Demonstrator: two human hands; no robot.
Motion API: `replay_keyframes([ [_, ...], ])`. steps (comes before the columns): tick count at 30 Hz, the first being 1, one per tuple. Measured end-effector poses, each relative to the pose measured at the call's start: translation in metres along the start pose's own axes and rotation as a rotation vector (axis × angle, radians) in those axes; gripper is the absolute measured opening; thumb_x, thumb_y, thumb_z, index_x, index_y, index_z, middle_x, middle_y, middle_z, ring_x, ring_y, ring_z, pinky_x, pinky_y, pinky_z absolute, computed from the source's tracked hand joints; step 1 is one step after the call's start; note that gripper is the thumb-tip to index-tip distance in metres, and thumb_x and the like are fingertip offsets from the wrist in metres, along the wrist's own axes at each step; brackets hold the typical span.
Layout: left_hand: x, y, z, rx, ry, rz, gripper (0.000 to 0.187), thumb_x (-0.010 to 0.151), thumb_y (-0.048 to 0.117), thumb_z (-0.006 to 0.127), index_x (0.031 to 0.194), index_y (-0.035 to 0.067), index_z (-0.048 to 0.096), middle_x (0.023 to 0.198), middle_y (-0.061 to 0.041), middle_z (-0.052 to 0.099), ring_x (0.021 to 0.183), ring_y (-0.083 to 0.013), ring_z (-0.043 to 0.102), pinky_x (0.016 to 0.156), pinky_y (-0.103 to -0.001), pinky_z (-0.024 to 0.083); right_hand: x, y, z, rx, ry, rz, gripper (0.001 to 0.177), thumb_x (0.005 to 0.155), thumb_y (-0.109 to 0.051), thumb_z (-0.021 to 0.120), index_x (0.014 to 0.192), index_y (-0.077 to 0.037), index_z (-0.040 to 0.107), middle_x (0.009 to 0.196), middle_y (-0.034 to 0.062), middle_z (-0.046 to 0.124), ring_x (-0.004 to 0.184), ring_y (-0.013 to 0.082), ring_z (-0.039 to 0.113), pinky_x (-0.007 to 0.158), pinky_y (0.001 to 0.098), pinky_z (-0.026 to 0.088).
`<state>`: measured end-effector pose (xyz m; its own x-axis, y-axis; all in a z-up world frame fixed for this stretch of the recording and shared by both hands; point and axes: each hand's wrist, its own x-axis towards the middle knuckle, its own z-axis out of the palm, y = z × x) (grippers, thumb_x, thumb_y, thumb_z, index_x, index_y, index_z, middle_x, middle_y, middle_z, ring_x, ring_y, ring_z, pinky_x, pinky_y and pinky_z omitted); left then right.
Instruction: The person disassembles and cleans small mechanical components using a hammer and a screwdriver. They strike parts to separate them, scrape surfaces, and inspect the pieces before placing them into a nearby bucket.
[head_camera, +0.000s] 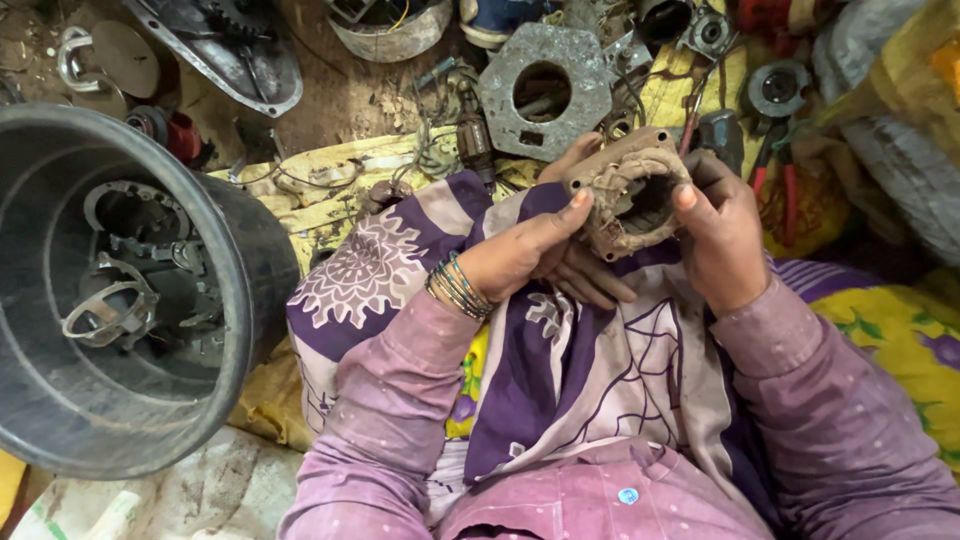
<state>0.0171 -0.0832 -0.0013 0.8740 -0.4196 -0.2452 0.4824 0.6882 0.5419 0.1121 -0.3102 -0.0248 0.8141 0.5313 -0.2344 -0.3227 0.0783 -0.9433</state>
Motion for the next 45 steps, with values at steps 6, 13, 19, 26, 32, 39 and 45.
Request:
replay_keyframes([
  [6, -0.001, -0.001, -0.002, -0.027, 0.005, 0.038, 0.087, 0.108, 0.045, 0.053, 0.170, 0.029, -0.005, 0.133, -0.024, 0.061, 0.093, -0.0472, 0.074, 0.081, -0.053, 0.064, 0.000, 0.000, -0.001, -0.085, 0.012, -0.012, 0.067, 0.093, -0.056, 0.079, 0.123, 0.002, 0.062, 0.107, 0.0013, 0.064, 0.095, 0.0081, 0.058, 0.084, 0.0231, 0.048],
  [13, -0.001, 0.000, -0.001, -0.016, 0.009, 0.016, 0.087, 0.106, 0.046, 0.052, 0.167, 0.032, -0.008, 0.124, -0.022, 0.067, 0.093, -0.0452, 0.074, 0.083, -0.053, 0.064, 0.000, 0.003, -0.002, -0.030, -0.013, -0.029, 0.071, 0.092, -0.058, 0.080, 0.124, 0.002, 0.060, 0.110, 0.0025, 0.065, 0.098, 0.0087, 0.061, 0.087, 0.0241, 0.050],
  [19, -0.001, -0.004, -0.006, 0.072, 0.046, 0.006, 0.093, 0.099, 0.055, 0.056, 0.166, 0.030, -0.004, 0.126, -0.022, 0.066, 0.093, -0.0395, 0.075, 0.080, -0.053, 0.064, 0.000, -0.002, 0.002, -0.012, -0.041, -0.032, 0.076, 0.091, -0.058, 0.080, 0.129, 0.003, 0.058, 0.117, 0.0053, 0.067, 0.105, 0.0119, 0.064, 0.092, 0.0267, 0.053],
  [26, 0.012, -0.016, -0.021, 0.004, 0.110, 0.180, 0.093, 0.098, 0.054, 0.070, 0.165, 0.007, 0.028, 0.153, -0.014, 0.053, 0.137, -0.0254, 0.060, 0.114, -0.045, 0.054, 0.000, -0.026, 0.013, -0.203, -0.196, -0.153, 0.078, 0.084, -0.022, 0.086, 0.150, 0.001, 0.050, 0.142, 0.0067, 0.061, 0.129, 0.0153, 0.060, 0.112, 0.0291, 0.050],
  [32, 0.000, -0.014, -0.015, 0.487, 0.222, 0.621, 0.109, 0.079, 0.034, 0.099, 0.164, 0.007, 0.034, 0.155, -0.012, 0.055, 0.137, -0.0201, 0.056, 0.126, -0.040, 0.045, 0.001, -0.025, 0.030, -0.677, -0.123, -0.526, 0.072, 0.091, 0.000, 0.079, 0.155, -0.005, 0.047, 0.155, 0.0139, 0.054, 0.133, 0.0218, 0.062, 0.112, 0.0311, 0.052],
  [39, -0.007, 0.003, -0.002, 1.148, 0.335, 0.869, 0.107, 0.071, 0.032, 0.103, 0.158, 0.010, 0.044, 0.146, -0.011, 0.059, 0.133, -0.0219, 0.062, 0.119, -0.035, 0.049, 0.000, -0.024, 0.029, -0.744, -0.033, -0.481, 0.070, 0.091, 0.000, 0.078, 0.155, -0.005, 0.048, 0.151, 0.0174, 0.054, 0.126, 0.0242, 0.066, 0.106, 0.0343, 0.056],
  [45, -0.007, 0.005, -0.001, 1.185, 0.304, 0.869, 0.097, 0.073, 0.034, 0.102, 0.152, 0.009, 0.052, 0.145, -0.012, 0.060, 0.136, -0.0244, 0.061, 0.119, -0.036, 0.051, -0.001, -0.020, 0.027, -0.891, -0.007, -0.520, 0.067, 0.093, -0.001, 0.080, 0.154, -0.006, 0.052, 0.149, 0.0182, 0.057, 0.121, 0.0263, 0.068, 0.103, 0.0347, 0.057],
])
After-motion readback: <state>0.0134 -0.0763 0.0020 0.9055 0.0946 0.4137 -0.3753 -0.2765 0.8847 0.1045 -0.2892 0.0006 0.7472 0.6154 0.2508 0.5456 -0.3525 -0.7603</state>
